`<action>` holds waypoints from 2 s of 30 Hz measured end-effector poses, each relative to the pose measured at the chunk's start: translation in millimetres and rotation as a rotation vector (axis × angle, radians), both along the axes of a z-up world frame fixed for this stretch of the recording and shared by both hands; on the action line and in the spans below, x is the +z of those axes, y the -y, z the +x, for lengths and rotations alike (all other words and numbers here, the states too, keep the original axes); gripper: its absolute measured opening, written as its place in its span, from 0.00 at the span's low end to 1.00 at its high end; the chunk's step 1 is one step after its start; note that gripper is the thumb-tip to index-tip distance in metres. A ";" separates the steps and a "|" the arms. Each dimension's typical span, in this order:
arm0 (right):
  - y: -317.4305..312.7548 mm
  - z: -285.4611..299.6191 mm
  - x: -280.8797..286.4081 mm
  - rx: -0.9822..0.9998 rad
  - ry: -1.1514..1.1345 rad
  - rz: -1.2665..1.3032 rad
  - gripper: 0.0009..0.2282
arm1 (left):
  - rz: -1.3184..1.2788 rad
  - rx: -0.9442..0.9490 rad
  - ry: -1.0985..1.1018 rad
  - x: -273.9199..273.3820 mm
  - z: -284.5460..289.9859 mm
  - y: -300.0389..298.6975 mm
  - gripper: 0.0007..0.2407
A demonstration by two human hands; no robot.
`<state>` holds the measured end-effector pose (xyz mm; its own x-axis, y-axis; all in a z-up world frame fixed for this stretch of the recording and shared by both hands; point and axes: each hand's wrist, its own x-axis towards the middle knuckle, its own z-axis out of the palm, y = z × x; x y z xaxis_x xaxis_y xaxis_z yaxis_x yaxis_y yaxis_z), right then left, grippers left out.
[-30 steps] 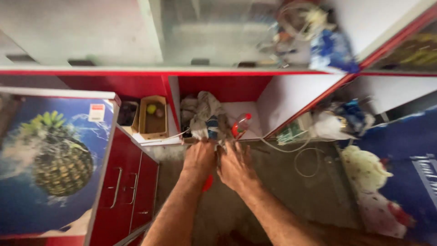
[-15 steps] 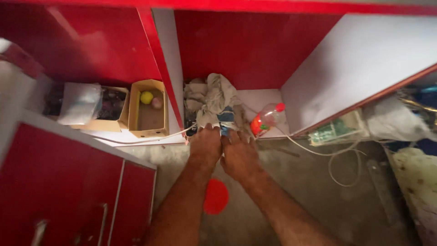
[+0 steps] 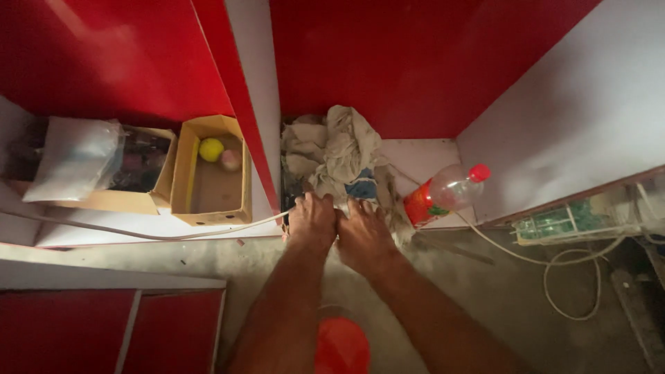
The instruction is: Clean and organize items and surfaces in a small grocery shop.
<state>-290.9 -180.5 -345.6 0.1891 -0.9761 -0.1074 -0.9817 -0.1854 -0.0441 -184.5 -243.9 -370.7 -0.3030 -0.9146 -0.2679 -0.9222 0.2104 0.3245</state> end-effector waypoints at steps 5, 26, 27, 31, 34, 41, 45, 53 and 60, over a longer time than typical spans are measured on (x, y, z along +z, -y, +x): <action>19.1 4.5 -9.9 -0.012 -0.043 0.091 0.18 | 0.010 0.007 -0.055 -41.9 2.0 21.6 0.12; 33.4 23.6 31.9 -0.182 -0.063 0.165 0.19 | -0.182 0.036 -0.090 -1.3 11.3 22.3 0.07; 33.9 22.5 28.6 -0.190 -0.068 0.183 0.20 | -0.193 0.040 -0.109 -1.2 10.4 18.5 0.08; 39.8 22.6 45.8 -0.206 -0.128 0.302 0.16 | -0.222 0.064 -0.143 -3.8 3.9 22.0 0.14; 52.7 16.1 40.4 -0.283 -0.125 0.354 0.19 | -0.164 0.064 -0.174 -9.6 1.6 28.4 0.15; 68.9 11.1 41.7 -0.242 -0.125 0.295 0.21 | -0.063 0.138 -0.372 -49.7 1.6 40.8 0.17; 83.2 -2.8 1.6 -0.266 -0.179 0.421 0.14 | -0.011 0.126 -0.411 -58.8 7.2 49.4 0.24; 96.8 -5.0 -13.6 -0.076 0.448 -0.133 0.14 | -0.089 0.169 -0.664 -68.1 9.4 61.9 0.23; 75.8 25.2 65.3 -0.551 1.063 0.010 0.14 | -0.118 -0.130 -0.225 -94.3 19.6 65.9 0.12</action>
